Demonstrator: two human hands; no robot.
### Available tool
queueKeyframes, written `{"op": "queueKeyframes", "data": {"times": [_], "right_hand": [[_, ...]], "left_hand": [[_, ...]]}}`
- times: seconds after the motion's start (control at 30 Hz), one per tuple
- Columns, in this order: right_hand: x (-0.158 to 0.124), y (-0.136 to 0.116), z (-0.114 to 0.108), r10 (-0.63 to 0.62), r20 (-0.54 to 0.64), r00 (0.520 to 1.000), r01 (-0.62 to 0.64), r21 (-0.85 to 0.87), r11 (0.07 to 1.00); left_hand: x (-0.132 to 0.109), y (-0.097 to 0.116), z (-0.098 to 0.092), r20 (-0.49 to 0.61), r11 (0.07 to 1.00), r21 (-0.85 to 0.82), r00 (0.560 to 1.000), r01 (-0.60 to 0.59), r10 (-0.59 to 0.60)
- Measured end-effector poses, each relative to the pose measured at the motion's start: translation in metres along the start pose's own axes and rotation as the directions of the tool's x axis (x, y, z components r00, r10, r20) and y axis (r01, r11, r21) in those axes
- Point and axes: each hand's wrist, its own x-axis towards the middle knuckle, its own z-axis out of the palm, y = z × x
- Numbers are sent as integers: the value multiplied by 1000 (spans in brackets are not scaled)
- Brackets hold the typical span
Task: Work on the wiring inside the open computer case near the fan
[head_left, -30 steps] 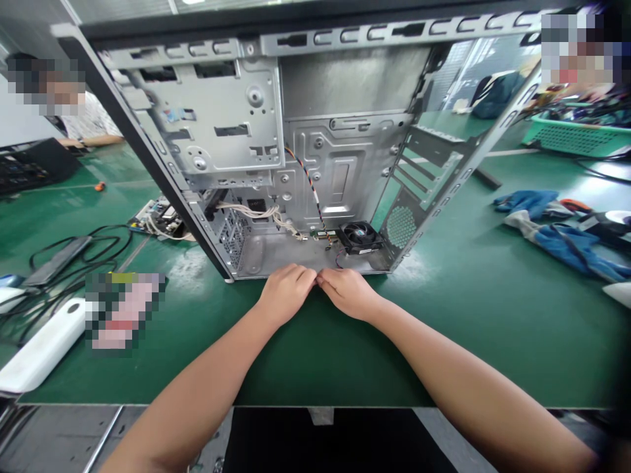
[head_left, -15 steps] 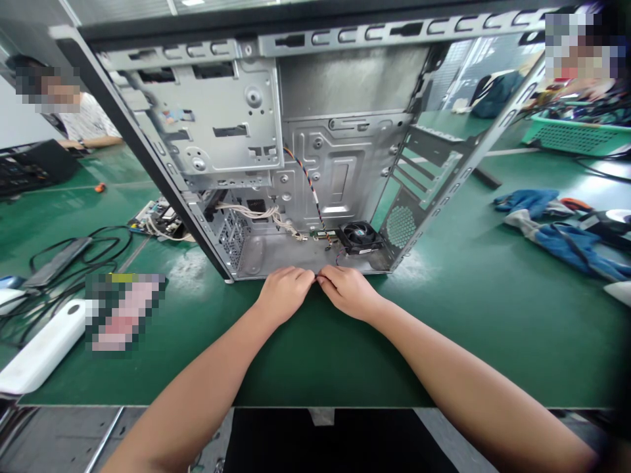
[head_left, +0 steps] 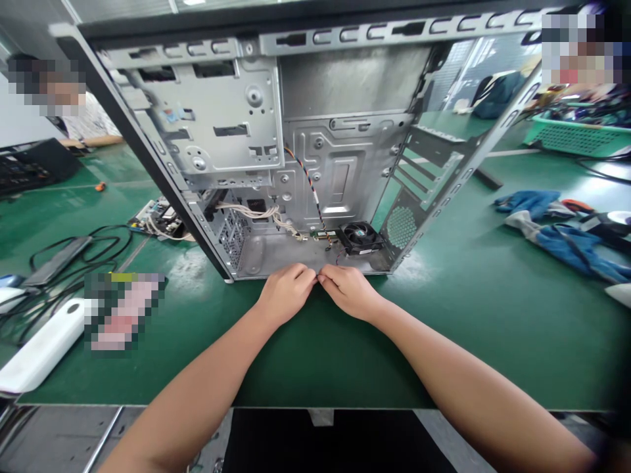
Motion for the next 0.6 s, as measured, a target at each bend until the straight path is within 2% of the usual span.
{"op": "queueKeyframes", "data": {"times": [0.17,0.6], "right_hand": [[0,-1,-1,9,5,1000,-9,19,1000],[-1,-3,2,10,8,1000,-10,16,1000]], "left_hand": [[-1,0,1,-21,1000,-15,1000,0,0],[1,0,-4,-44,995,84,998,-51,55]]}}
